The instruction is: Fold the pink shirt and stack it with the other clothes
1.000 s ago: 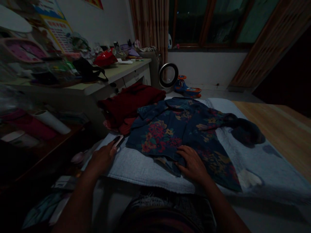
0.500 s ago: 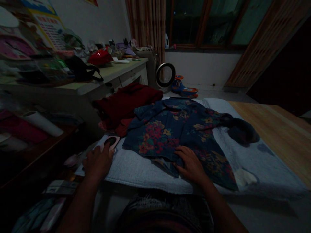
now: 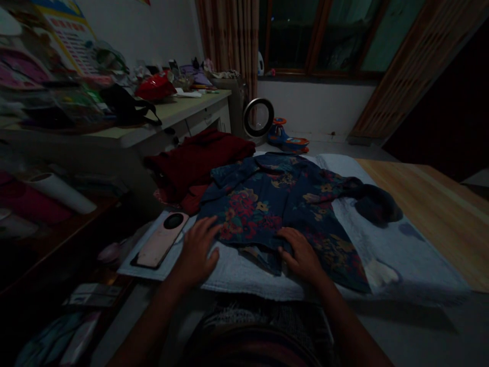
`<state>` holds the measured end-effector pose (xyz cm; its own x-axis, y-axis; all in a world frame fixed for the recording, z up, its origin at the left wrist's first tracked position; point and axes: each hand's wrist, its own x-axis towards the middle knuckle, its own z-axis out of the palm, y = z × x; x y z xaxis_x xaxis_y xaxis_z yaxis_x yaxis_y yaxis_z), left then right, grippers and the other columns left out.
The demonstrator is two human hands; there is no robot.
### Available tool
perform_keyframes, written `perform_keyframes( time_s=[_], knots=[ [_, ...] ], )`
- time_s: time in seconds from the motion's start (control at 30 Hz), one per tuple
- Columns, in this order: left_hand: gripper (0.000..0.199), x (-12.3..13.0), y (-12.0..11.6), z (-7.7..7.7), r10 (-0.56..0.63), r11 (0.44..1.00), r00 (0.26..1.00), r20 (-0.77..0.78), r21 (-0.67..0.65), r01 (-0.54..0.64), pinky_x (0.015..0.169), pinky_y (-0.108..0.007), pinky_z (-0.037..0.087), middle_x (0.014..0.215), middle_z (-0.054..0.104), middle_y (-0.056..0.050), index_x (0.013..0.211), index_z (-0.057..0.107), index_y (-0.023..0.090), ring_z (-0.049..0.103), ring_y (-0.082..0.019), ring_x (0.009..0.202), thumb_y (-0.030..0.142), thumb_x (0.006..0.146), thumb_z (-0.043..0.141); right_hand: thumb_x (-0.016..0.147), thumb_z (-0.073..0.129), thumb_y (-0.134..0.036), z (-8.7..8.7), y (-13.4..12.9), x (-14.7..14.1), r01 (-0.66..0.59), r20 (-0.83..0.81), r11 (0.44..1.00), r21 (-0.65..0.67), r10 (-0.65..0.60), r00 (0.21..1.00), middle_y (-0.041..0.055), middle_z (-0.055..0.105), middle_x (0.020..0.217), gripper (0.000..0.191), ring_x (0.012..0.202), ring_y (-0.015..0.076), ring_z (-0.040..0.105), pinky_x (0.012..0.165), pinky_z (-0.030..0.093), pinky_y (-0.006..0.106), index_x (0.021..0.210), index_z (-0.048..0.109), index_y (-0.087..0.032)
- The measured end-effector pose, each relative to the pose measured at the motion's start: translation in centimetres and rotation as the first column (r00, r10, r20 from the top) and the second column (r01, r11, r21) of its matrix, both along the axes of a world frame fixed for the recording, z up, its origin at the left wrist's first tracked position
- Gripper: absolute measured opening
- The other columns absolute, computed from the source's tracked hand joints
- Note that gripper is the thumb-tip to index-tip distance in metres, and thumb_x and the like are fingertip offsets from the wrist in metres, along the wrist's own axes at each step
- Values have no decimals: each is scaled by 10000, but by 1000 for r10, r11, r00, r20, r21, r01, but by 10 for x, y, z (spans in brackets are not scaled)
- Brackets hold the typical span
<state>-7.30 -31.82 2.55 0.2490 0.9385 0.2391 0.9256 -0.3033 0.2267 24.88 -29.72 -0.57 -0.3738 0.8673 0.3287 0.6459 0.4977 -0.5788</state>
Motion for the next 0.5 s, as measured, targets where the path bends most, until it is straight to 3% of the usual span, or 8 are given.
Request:
perform_keyframes(
  time_s=[0.07,0.17,0.3,0.4,0.5],
  knots=[
    [706,27,-3,-3,-241,967,969,55,-72,245,1147,-544,233,1558,317,-86,1445,403,254,237,-321,1433,218,757,558,928,469,-333,3,1,0,24,-98,998,-56,-29,995,94,642,1210,280,1198,245,544,1055,408,458,1129,631,-227],
    [716,62,-2,-8,-387,915,919,74,-93,393,1163,-559,183,1549,349,-95,1441,407,243,278,-304,1423,189,755,603,961,408,-388,13,3,1,48,-231,983,-179,-89,969,84,663,1165,320,1138,229,587,1018,441,413,1105,642,-222],
    [485,87,13,-8,-360,928,928,92,-65,366,1094,-470,320,1328,597,-85,1282,562,224,516,-250,1226,138,805,589,964,399,-418,26,6,7,34,-285,956,-291,-121,951,67,677,1093,349,1055,217,620,957,472,376,1110,634,-206],
    [273,92,27,0,-259,958,959,110,-100,270,956,-396,423,1094,702,-65,1106,647,209,617,-230,1039,151,857,553,905,501,-361,29,7,16,37,-261,975,-217,-95,961,77,657,1131,261,1090,220,601,987,448,383,1056,639,-199],
    [228,92,33,6,-120,980,983,135,-144,140,858,-346,453,991,726,-58,1078,659,222,658,-218,944,220,924,492,847,546,-284,26,7,28,41,-209,987,-154,-73,975,83,651,1137,200,1084,218,601,984,448,386,1003,641,-202]
  ],
)
